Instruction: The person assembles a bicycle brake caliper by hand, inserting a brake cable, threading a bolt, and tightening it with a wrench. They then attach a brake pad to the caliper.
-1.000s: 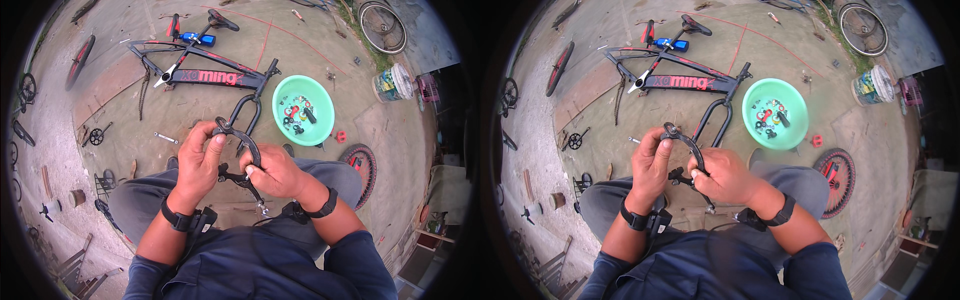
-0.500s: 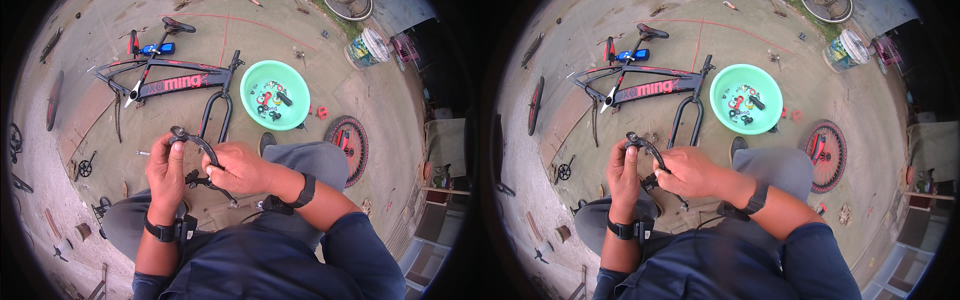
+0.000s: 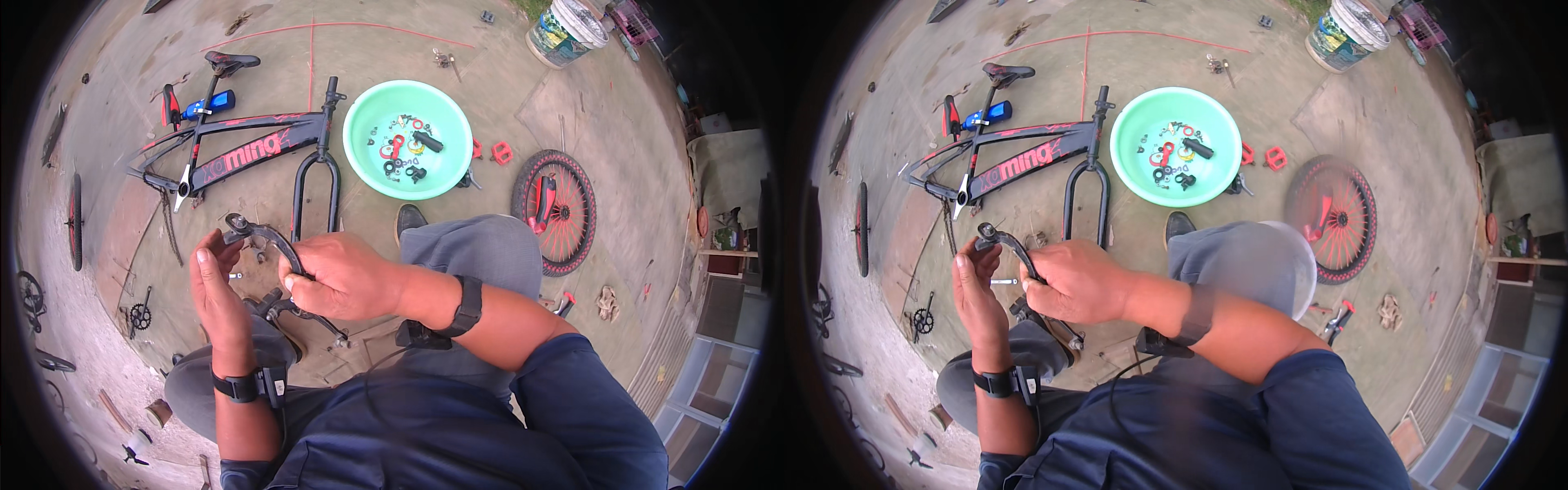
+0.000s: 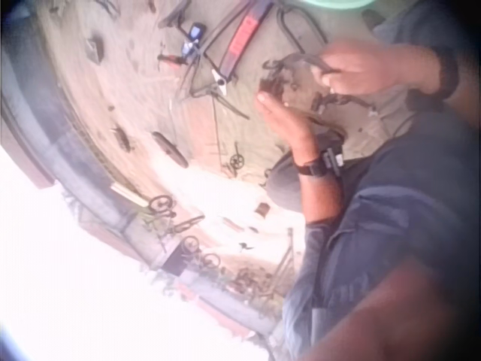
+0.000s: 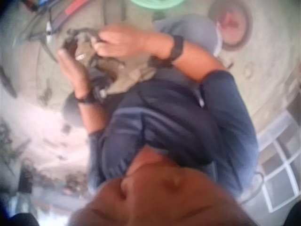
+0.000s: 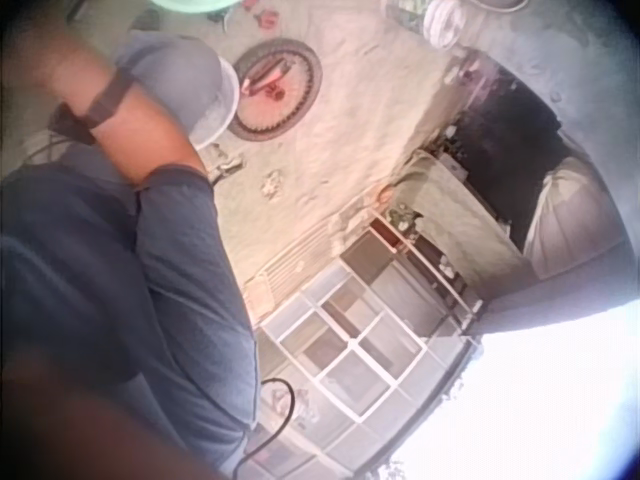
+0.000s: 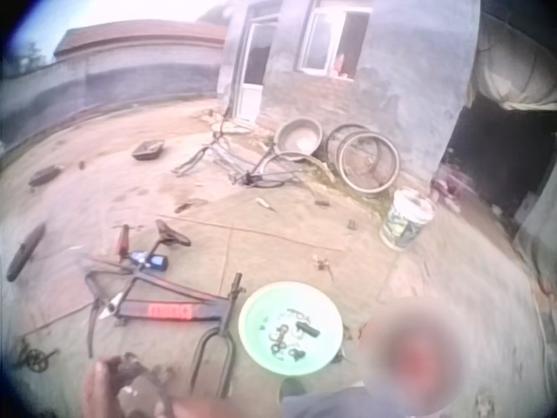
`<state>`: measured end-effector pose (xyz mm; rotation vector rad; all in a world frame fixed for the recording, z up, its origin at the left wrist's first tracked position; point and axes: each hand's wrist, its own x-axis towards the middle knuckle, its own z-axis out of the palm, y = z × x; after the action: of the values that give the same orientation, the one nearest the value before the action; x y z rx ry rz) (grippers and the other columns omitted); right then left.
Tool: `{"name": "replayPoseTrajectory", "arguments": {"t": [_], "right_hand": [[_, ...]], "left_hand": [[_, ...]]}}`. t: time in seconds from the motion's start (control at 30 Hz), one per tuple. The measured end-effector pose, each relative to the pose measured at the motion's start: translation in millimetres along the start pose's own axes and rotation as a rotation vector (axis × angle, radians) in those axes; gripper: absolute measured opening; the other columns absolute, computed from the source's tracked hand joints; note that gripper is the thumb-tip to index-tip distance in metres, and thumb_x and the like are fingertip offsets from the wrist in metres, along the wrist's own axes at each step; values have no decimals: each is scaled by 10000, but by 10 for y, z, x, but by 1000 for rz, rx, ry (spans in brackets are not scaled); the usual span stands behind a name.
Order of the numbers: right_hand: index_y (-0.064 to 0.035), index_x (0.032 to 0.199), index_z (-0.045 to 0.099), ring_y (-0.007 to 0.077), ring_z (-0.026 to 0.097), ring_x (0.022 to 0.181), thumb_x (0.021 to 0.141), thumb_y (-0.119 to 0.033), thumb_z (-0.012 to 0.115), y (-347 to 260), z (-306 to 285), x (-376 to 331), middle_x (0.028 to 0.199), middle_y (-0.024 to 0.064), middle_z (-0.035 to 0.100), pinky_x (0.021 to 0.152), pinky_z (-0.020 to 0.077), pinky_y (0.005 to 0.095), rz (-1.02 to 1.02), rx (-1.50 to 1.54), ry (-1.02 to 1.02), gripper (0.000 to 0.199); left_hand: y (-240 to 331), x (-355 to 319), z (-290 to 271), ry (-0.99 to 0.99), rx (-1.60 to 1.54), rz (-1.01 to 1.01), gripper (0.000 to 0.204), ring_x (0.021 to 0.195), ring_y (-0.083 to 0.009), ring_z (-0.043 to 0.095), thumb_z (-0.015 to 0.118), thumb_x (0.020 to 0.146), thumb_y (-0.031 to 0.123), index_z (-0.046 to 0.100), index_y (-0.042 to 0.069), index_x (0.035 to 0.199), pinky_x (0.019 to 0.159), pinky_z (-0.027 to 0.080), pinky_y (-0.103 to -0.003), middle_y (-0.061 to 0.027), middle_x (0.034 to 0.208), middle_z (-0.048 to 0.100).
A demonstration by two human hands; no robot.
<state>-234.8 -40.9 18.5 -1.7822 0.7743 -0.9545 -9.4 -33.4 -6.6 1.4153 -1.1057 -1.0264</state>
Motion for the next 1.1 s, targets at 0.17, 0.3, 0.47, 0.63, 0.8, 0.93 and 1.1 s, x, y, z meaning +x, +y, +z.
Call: {"name": "replayPoseTrajectory", "arguments": {"t": [0.17, 0.3, 0.47, 0.63, 0.8, 0.93, 1.1], "right_hand": [[-53, 925, 602, 391, 642, 766, 917, -213, 568, 6, -66, -56, 814, 145, 652, 680, 505, 482, -17, 38, 50, 165], [-54, 926, 603, 414, 639, 762, 910, -233, 572, -18, -136, -122, 818, 160, 656, 670, 505, 505, -32, 64, 94, 182], [-43, 937, 595, 403, 632, 783, 946, -196, 557, -58, -280, -247, 840, 153, 644, 694, 495, 484, -55, 57, 83, 158], [-42, 922, 618, 425, 648, 777, 920, -273, 549, -75, -345, -295, 811, 185, 659, 689, 502, 532, -60, 126, 167, 241], [-35, 896, 624, 431, 652, 765, 909, -263, 560, -115, -450, -343, 792, 196, 662, 679, 504, 531, -54, 174, 269, 237], [-29, 916, 588, 393, 627, 729, 944, -197, 572, -113, -553, -407, 763, 167, 617, 666, 496, 467, -37, 197, 291, 170], [-22, 897, 612, 412, 640, 704, 951, -217, 576, -53, -699, -407, 716, 182, 632, 627, 490, 487, 42, 142, 396, 205]], "left_hand": [[-98, 48, 57, 0, 18, -85, 502, 1102, -215, 687, 392, 1145, 394, 596, -25, 1331, 964, 501, -345, -134, 1206, 698], [-253, 30, 101, -4, 31, -214, 475, 1066, -212, 704, 418, 1140, 386, 631, -16, 1277, 964, 513, -345, -109, 1148, 723], [-527, -171, 191, -178, 189, -53, 430, 1028, -202, 701, 462, 1133, 351, 636, -20, 1261, 885, 546, -325, -116, 1123, 723], [-795, -370, 346, -200, -136, -273, 335, 950, -156, 672, 514, 1121, 276, 658, -4, 1235, 835, 521, -302, -92, 1021, 719], [-1045, -667, 417, -384, 247, -138, 345, 943, -154, 671, 522, 1118, 284, 658, -13, 1232, 827, 520, -300, -94, 1015, 720], [-1101, -927, 670, -509, 895, 481, 354, 937, -153, 670, 529, 1115, 290, 658, -19, 1229, 821, 519, -299, -95, 1010, 720], [-703, -1091, 997, -604, 395, -587, 372, 936, -183, 699, 543, 1105, 303, 648, -33, 1225, 806, 547, -343, -109, 1032, 722]]}}
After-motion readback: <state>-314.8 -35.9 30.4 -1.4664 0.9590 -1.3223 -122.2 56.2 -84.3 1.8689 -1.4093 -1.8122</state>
